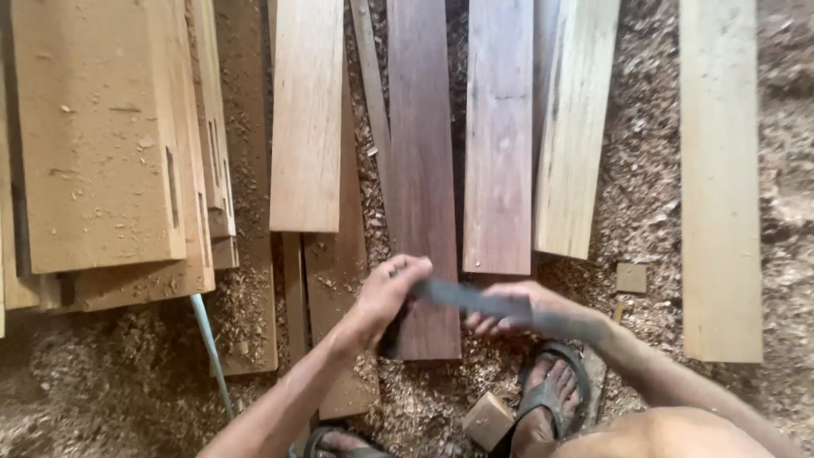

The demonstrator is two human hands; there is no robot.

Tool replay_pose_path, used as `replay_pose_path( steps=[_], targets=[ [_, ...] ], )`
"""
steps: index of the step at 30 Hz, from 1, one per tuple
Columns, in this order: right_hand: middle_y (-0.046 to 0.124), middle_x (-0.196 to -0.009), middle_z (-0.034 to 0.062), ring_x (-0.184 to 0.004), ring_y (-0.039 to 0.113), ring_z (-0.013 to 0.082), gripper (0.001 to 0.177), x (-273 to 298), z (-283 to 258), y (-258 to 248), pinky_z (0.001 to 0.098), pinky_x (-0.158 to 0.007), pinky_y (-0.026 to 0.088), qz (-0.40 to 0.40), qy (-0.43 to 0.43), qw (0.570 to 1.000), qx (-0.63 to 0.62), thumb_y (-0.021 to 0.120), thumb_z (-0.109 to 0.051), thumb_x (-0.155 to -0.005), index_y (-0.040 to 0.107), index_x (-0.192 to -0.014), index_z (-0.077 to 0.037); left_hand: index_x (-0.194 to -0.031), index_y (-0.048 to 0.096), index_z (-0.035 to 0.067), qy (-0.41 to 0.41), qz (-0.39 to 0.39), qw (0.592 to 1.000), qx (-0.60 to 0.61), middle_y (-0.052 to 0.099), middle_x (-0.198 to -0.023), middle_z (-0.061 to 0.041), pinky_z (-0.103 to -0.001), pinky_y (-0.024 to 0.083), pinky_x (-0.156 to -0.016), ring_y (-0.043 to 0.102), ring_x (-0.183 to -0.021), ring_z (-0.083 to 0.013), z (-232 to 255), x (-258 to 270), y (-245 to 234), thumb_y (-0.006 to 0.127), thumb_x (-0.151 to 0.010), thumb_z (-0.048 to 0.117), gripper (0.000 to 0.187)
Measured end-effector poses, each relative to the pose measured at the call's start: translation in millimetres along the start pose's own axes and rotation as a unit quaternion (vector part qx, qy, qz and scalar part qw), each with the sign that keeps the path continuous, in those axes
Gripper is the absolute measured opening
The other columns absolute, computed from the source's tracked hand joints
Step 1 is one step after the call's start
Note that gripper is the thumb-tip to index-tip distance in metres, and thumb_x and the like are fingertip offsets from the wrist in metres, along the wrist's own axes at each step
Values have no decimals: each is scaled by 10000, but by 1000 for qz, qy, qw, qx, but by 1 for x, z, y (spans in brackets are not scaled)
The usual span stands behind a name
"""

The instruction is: Checking the squareness of wood planks and marking them using a try square in a workshop

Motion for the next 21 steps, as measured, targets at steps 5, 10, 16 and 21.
replay_pose_path(
  steps=[5, 10, 16, 21],
  targets=[
    [672, -1385, 186, -1303, 627, 351, 635, -1, -64, -28, 534, -1151, 455, 192, 69, 970, 131, 784, -123, -849, 572, -1447, -95, -958, 636, 92, 12, 39, 947, 318, 482, -672, -14, -227, 424, -423, 509, -524, -99, 26, -40, 33, 654, -932, 398, 307],
    [725, -1133, 270, -1067, 724, 388, 434, -42, -118, -46, 575, -959, 586, 393, -140, 909, -6, 592, -328, -1028, 697, -1165, 70, -1075, 598, 83, 88, -2, 930, 357, 577, -894, -105, -311, 513, -571, 602, -705, -201, 80, -45, 46, 656, -930, 451, 399],
    [764, -961, 229, -894, 767, 321, 434, -43, -68, -100, 492, -817, 641, 420, -122, 895, -88, 611, -372, -1044, 755, -1028, 37, -1444, 427, 134, 266, 325, 866, -271, 503, -1326, -262, -481, 426, -1000, 541, -1216, -389, 67, -77, -78, 759, -814, 659, 885],
    [750, -776, 230, -683, 750, 308, 430, -18, -31, -101, 418, -656, 625, 444, 26, 895, -39, 638, -420, -1029, 760, -1020, -7, -1638, 204, 116, 127, 445, 768, -443, 76, -1663, -354, -657, -13, -1219, 102, -1550, -482, 34, -75, -145, 819, -699, 603, 1223]
  ],
)
Point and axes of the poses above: each hand's wrist, its own x-axis away from the middle knuckle, its own y-axis out of the palm, z = x × y, the point moved 5 cm from there along -x, towards the middle knuckle
